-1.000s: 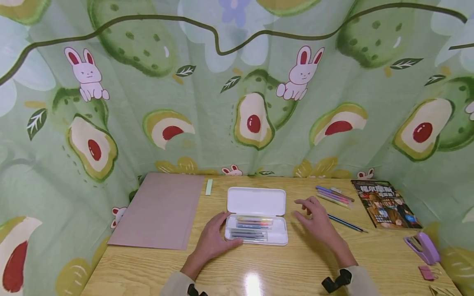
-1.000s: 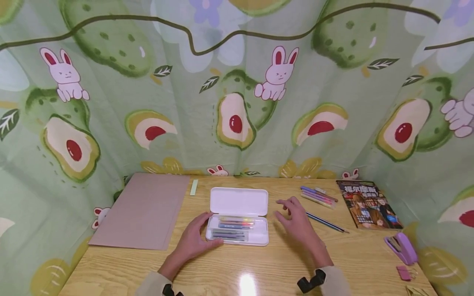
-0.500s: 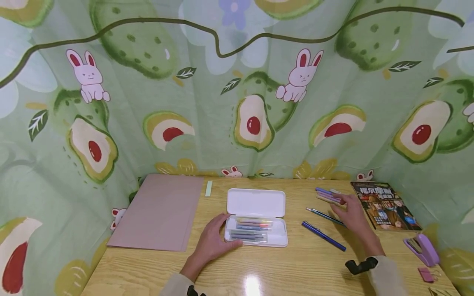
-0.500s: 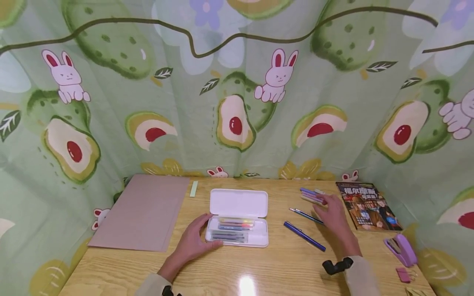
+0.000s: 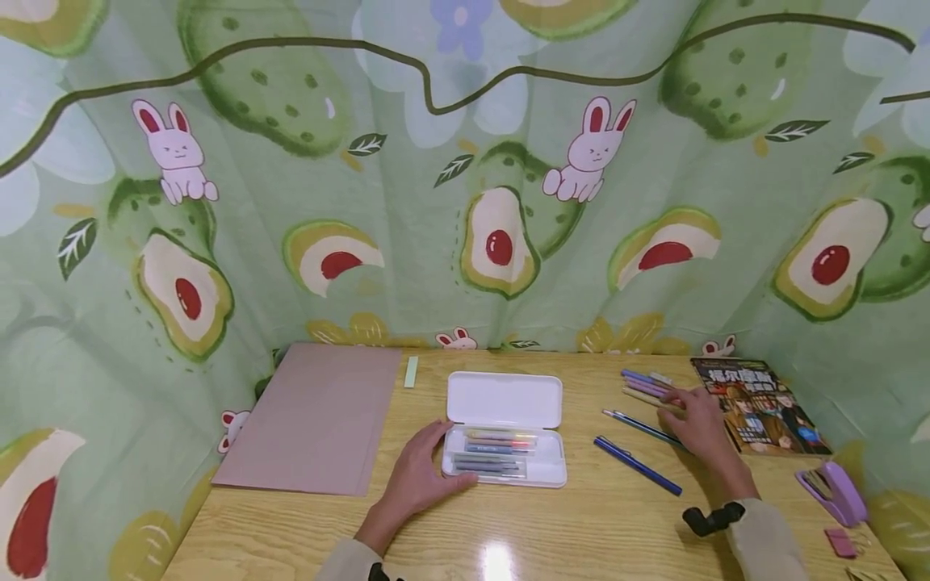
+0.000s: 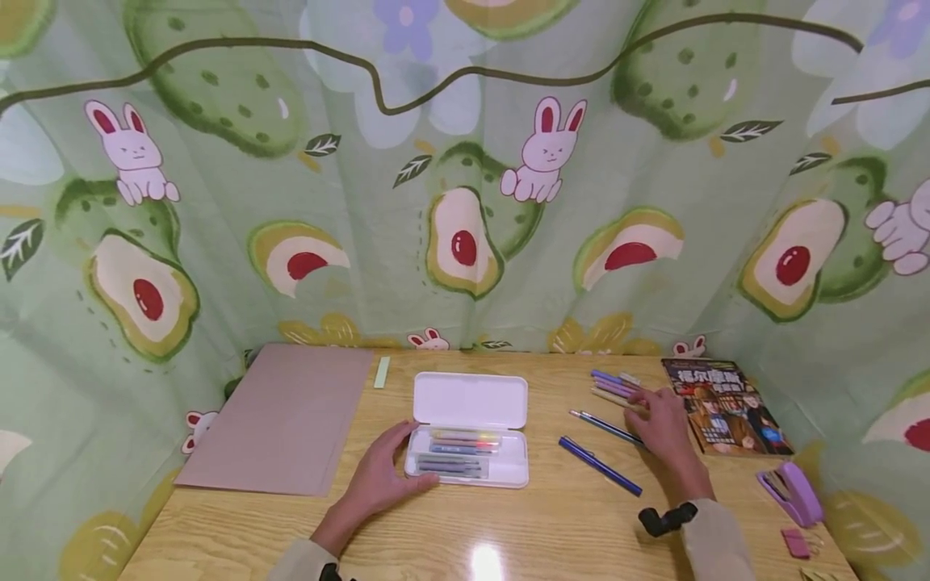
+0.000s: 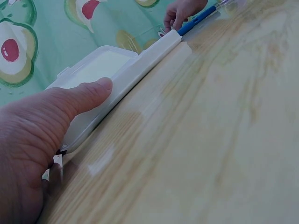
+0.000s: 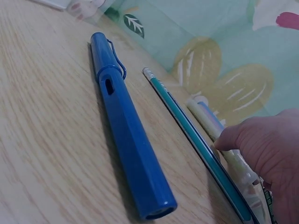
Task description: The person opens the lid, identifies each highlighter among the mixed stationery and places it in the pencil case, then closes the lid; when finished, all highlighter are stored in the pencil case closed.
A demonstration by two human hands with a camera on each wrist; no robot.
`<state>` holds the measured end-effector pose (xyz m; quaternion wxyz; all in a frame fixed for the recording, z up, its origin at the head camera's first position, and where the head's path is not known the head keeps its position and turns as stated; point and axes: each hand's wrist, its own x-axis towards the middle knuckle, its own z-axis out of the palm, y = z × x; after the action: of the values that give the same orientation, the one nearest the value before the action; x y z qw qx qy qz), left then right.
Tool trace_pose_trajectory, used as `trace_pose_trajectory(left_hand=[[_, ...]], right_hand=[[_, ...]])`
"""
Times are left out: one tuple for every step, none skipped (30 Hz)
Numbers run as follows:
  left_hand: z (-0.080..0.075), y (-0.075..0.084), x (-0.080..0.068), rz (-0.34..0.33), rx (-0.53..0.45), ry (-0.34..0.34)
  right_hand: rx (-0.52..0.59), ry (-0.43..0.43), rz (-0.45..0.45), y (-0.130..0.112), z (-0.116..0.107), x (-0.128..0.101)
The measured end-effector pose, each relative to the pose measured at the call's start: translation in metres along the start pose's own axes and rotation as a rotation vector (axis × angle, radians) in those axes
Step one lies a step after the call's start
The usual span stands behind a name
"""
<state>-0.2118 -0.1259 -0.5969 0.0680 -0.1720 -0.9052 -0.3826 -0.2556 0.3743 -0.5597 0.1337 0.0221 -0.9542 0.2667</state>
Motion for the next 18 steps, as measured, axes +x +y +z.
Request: trace_pose_trajectory(left_hand=[[0.0, 0.0, -0.001, -0.004, 0.0, -0.003], [0.0, 0.0, -0.001, -0.007, 0.001, -0.005], [-0.001, 0.001, -0.001, -0.011, -0.001, -0.008], [-0.001, 0.001, -0.001, -0.013, -0.002, -0.01], [-0.001, 0.002, -0.001, -0.015, -0.002, -0.014], [-0.002, 0.002, -0.001, -0.016, -0.004, -0.017], [-0.002, 0.002, 0.0, -0.017, -0.004, -0.019], [-0.002, 0.002, 0.0, -0.018, -0.005, -0.02], [-0.002, 0.003, 0.0, -0.019, -0.006, -0.021], [-0.003, 0.002, 0.0, -0.019, -0.004, -0.021], [-0.003, 0.002, 0.0, -0.019, -0.005, -0.021], [-0.003, 0.002, 0.0, -0.019, -0.004, -0.02], [-0.003, 0.002, 0.0, -0.019, -0.004, -0.02], [-0.003, 0.002, 0.0, -0.017, -0.004, -0.018], [-0.003, 0.002, 0.0, -0.016, -0.004, -0.017], [-0.002, 0.002, 0.0, -0.015, -0.003, -0.016], [-0.002, 0.001, 0.0, -0.014, -0.004, -0.015], [-0.002, 0.001, -0.001, -0.012, -0.004, -0.014]], right_hand=[[-0.002, -0.006, 0.001, 0.0, 0.0, 0.0], [-0.005, -0.012, 0.004, 0.0, 0.0, 0.0], [-0.009, -0.02, 0.003, 0.0, 0.0, 0.0], [-0.015, -0.027, 0.004, 0.0, 0.0, 0.0], [-0.022, -0.034, 0.003, 0.0, -0.001, 0.0], [-0.029, -0.038, -0.001, 0.0, -0.001, 0.0], [-0.034, -0.042, -0.009, 0.0, -0.002, 0.0], [-0.04, -0.042, -0.019, 0.0, -0.002, 0.0], [-0.042, -0.043, -0.031, 0.0, -0.002, 0.0], [-0.042, -0.038, -0.047, -0.001, -0.002, -0.001], [-0.036, -0.033, -0.06, -0.002, -0.002, -0.001], [-0.029, -0.027, -0.072, -0.003, -0.002, -0.002], [-0.02, -0.024, -0.081, -0.004, -0.002, -0.003], [-0.011, -0.021, -0.085, -0.006, -0.002, -0.005], [0.001, -0.018, -0.09, -0.009, -0.002, -0.006], [0.014, -0.015, -0.093, -0.012, -0.002, -0.007], [0.032, -0.015, -0.09, -0.015, -0.002, -0.009], [0.044, -0.012, -0.091, -0.018, -0.002, -0.01]])
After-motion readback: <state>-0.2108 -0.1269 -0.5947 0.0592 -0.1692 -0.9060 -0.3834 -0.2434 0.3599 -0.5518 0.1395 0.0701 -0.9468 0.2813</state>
